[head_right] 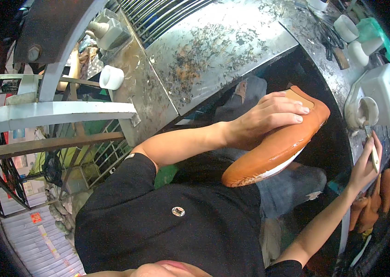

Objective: The person sits at a workbench and uses a brush to apply a liquid finish to a brown leather shoe. They repeatedly dip the brush into a container and paint the shoe's upper and heel areas, rotating the shoe to cover different sides.

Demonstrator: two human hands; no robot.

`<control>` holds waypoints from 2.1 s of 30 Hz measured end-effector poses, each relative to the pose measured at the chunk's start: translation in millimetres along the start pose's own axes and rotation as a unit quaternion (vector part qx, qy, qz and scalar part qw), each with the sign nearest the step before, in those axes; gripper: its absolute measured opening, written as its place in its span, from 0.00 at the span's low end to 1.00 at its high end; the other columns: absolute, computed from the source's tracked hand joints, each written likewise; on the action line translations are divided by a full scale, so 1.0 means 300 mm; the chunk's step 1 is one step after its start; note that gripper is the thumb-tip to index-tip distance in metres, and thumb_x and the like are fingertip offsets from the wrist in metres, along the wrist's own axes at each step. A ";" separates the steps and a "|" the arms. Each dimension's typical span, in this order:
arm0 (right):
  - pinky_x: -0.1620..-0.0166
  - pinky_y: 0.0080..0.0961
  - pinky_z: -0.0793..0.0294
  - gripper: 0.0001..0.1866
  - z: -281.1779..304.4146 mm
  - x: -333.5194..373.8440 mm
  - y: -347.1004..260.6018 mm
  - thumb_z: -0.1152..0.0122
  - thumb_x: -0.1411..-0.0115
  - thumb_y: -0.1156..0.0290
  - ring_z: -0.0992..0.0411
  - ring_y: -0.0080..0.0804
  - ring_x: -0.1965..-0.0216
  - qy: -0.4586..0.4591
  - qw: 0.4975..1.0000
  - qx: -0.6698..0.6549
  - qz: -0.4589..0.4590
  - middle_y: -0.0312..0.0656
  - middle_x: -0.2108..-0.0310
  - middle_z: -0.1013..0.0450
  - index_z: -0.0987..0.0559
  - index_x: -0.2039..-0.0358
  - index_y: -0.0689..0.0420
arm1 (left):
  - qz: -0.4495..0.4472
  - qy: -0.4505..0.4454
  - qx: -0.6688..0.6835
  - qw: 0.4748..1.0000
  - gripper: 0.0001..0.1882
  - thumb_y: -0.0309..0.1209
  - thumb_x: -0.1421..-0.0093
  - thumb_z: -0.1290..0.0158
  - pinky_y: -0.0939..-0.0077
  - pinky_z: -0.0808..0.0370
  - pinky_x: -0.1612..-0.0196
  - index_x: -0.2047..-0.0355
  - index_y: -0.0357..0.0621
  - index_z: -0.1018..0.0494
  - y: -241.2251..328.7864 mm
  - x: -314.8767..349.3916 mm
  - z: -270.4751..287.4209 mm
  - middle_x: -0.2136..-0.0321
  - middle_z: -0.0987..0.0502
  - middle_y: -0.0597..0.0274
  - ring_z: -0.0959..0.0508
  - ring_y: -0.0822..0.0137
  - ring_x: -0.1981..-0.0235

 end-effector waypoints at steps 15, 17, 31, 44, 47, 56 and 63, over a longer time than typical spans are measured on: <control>0.54 0.21 0.23 0.12 0.059 0.044 -0.024 0.40 0.26 0.69 0.22 0.23 0.59 0.066 0.993 -0.093 -0.043 0.38 0.57 0.17 0.15 0.49 0.61 | -0.055 -0.091 -0.050 0.993 0.25 0.30 0.37 0.39 0.44 0.41 0.28 0.40 0.53 0.32 0.000 -0.052 -0.037 0.34 0.27 0.55 0.28 0.51 0.32; 0.56 0.23 0.21 0.14 0.080 0.057 -0.017 0.41 0.25 0.66 0.21 0.24 0.63 0.089 0.970 -0.191 -0.121 0.41 0.61 0.18 0.16 0.49 0.63 | -0.088 -0.107 -0.079 0.987 0.24 0.30 0.38 0.38 0.46 0.40 0.28 0.42 0.53 0.31 -0.001 -0.077 -0.050 0.36 0.24 0.54 0.25 0.50 0.35; 0.70 0.21 0.19 0.17 0.022 0.190 -0.236 0.41 0.25 0.62 0.21 0.23 0.72 0.117 0.859 -0.466 -0.180 0.40 0.69 0.19 0.15 0.59 0.66 | -0.158 -0.101 -0.085 0.979 0.25 0.30 0.37 0.38 0.40 0.40 0.28 0.45 0.54 0.38 0.011 -0.092 -0.133 0.40 0.24 0.50 0.24 0.44 0.38; 0.71 0.21 0.22 0.17 -0.025 0.201 -0.292 0.40 0.26 0.64 0.23 0.22 0.75 0.139 0.886 -0.418 -0.144 0.40 0.74 0.19 0.15 0.62 0.67 | -0.139 -0.120 -0.081 0.980 0.25 0.29 0.37 0.38 0.40 0.42 0.27 0.44 0.53 0.38 0.018 -0.115 -0.121 0.39 0.25 0.50 0.26 0.45 0.36; 0.72 0.20 0.24 0.17 -0.032 0.228 -0.317 0.42 0.26 0.64 0.24 0.20 0.76 0.131 0.881 -0.431 -0.142 0.39 0.76 0.21 0.16 0.63 0.67 | -0.150 -0.109 -0.088 0.979 0.25 0.29 0.37 0.38 0.40 0.42 0.27 0.44 0.52 0.37 0.003 -0.106 -0.121 0.38 0.26 0.50 0.25 0.45 0.36; 0.71 0.20 0.23 0.18 -0.050 0.277 -0.358 0.44 0.25 0.63 0.24 0.21 0.75 0.133 0.872 -0.446 -0.150 0.40 0.74 0.21 0.17 0.64 0.67 | -0.133 -0.107 -0.097 0.980 0.28 0.32 0.39 0.36 0.41 0.41 0.27 0.43 0.51 0.37 -0.009 -0.132 -0.128 0.38 0.26 0.50 0.25 0.45 0.37; 0.72 0.23 0.26 0.15 -0.053 0.276 -0.402 0.46 0.32 0.68 0.26 0.25 0.76 0.142 0.899 -0.393 -0.127 0.42 0.73 0.21 0.15 0.64 0.66 | -0.130 -0.135 -0.119 0.975 0.27 0.30 0.42 0.33 0.42 0.35 0.33 0.46 0.52 0.34 -0.033 -0.144 -0.091 0.40 0.23 0.51 0.24 0.44 0.38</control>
Point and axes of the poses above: each hand's wrist, its own x-axis away from the middle knuckle, its own z-axis out of the back of the hand, y = z × x, the point moved 8 cm from there along -x, towards the middle knuckle
